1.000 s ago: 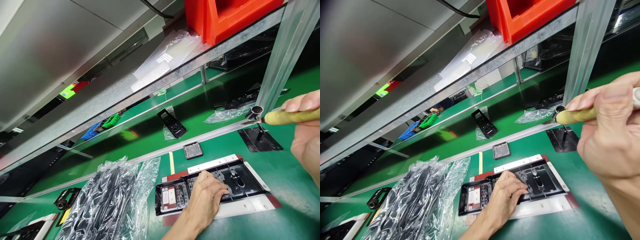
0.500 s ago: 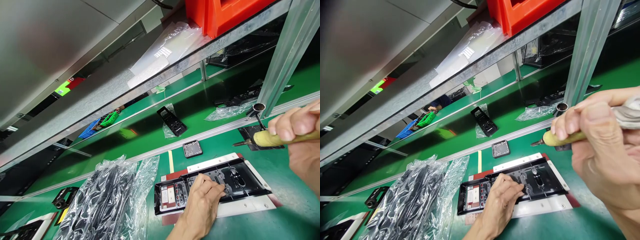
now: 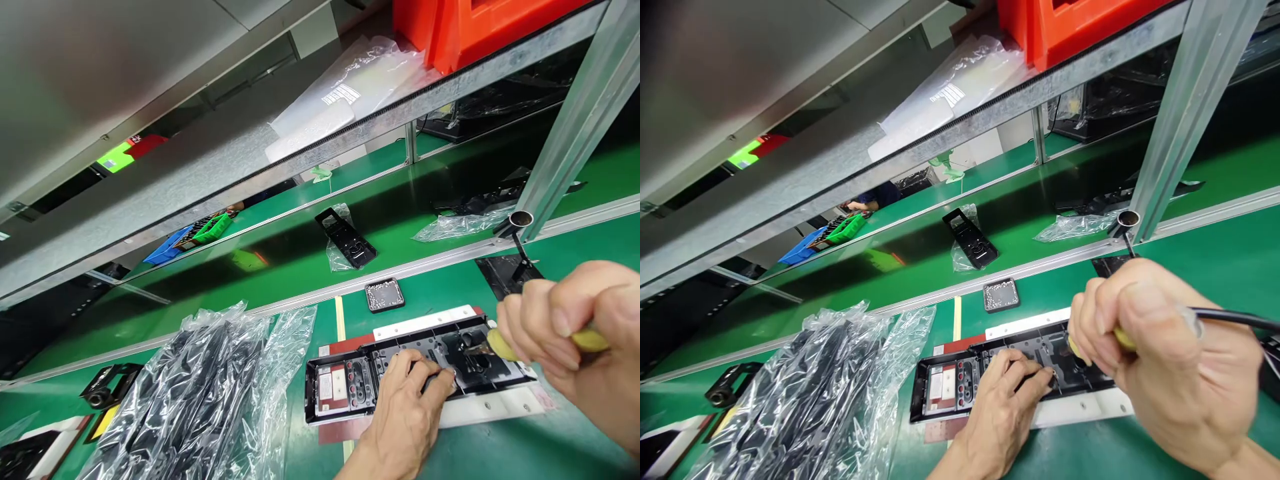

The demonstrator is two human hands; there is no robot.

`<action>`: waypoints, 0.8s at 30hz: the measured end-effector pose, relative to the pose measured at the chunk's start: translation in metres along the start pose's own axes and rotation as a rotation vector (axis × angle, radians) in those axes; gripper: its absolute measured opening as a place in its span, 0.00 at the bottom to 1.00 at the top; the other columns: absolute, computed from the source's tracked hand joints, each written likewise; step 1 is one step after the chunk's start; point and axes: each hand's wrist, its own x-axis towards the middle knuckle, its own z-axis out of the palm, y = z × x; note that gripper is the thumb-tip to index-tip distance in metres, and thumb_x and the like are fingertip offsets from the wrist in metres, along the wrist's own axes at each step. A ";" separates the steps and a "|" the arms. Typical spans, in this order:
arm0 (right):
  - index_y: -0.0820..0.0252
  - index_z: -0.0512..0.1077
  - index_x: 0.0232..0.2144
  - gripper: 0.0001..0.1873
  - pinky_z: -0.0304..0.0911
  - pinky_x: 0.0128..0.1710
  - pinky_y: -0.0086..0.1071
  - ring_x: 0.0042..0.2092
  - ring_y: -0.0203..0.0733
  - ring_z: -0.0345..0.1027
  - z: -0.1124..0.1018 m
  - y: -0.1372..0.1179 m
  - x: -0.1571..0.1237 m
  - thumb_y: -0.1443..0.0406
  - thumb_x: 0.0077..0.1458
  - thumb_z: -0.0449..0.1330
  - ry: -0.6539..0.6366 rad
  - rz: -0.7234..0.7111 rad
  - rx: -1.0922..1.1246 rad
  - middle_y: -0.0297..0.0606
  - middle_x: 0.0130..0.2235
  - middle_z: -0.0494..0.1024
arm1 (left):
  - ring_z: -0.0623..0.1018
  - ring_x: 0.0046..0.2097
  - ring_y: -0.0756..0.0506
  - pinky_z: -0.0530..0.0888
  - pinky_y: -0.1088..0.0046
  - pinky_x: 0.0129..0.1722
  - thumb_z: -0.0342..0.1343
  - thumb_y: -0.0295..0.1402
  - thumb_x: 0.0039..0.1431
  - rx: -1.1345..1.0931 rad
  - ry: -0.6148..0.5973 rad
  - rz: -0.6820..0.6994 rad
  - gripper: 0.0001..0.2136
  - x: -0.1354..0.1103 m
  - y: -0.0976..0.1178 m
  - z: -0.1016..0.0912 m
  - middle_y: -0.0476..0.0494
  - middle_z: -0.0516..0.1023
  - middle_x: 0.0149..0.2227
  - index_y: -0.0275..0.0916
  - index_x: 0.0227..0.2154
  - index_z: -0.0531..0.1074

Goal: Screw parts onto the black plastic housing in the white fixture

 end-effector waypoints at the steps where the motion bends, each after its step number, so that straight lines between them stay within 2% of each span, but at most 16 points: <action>1: 0.56 0.65 0.23 0.21 0.51 0.17 0.35 0.18 0.36 0.52 0.003 0.002 -0.002 0.55 0.68 0.57 -0.026 0.011 0.011 0.31 0.17 0.58 | 0.72 0.49 0.40 0.76 0.60 0.47 0.53 0.24 0.68 -0.001 0.021 -0.016 0.18 -0.003 0.000 -0.001 0.41 0.79 0.49 0.41 0.59 0.70; 4: 0.57 0.63 0.21 0.24 0.51 0.16 0.34 0.19 0.37 0.52 0.011 0.008 -0.007 0.54 0.67 0.56 -0.095 0.069 -0.013 0.33 0.18 0.58 | 0.72 0.49 0.40 0.75 0.59 0.49 0.54 0.23 0.68 -0.006 0.134 -0.057 0.16 -0.015 0.000 -0.001 0.41 0.79 0.48 0.40 0.56 0.72; 7: 0.57 0.62 0.21 0.24 0.49 0.17 0.33 0.19 0.37 0.51 0.016 0.017 -0.010 0.54 0.68 0.55 -0.117 0.113 -0.035 0.33 0.18 0.58 | 0.73 0.49 0.40 0.75 0.59 0.49 0.56 0.22 0.66 0.012 0.281 -0.076 0.15 -0.028 0.000 0.001 0.41 0.80 0.46 0.38 0.53 0.73; 9: 0.57 0.61 0.21 0.24 0.49 0.18 0.33 0.20 0.37 0.52 0.017 0.023 -0.011 0.54 0.68 0.54 -0.121 0.128 -0.048 0.32 0.18 0.58 | 0.73 0.50 0.40 0.75 0.59 0.50 0.57 0.20 0.65 0.036 0.337 -0.085 0.15 -0.034 0.000 0.004 0.41 0.80 0.46 0.37 0.53 0.73; 19: 0.58 0.59 0.22 0.24 0.52 0.20 0.32 0.22 0.36 0.53 0.017 0.037 -0.015 0.55 0.70 0.54 -0.131 0.138 -0.128 0.31 0.20 0.58 | 0.76 0.48 0.39 0.76 0.59 0.47 0.57 0.20 0.64 0.027 0.428 -0.086 0.15 -0.036 -0.006 0.004 0.41 0.81 0.44 0.38 0.51 0.74; 24: 0.58 0.58 0.22 0.25 0.52 0.19 0.31 0.21 0.35 0.53 0.020 0.039 -0.015 0.56 0.70 0.55 -0.123 0.129 -0.157 0.31 0.20 0.58 | 0.76 0.48 0.40 0.75 0.59 0.48 0.57 0.19 0.65 0.015 0.413 -0.115 0.14 -0.037 -0.004 0.007 0.41 0.81 0.43 0.38 0.50 0.74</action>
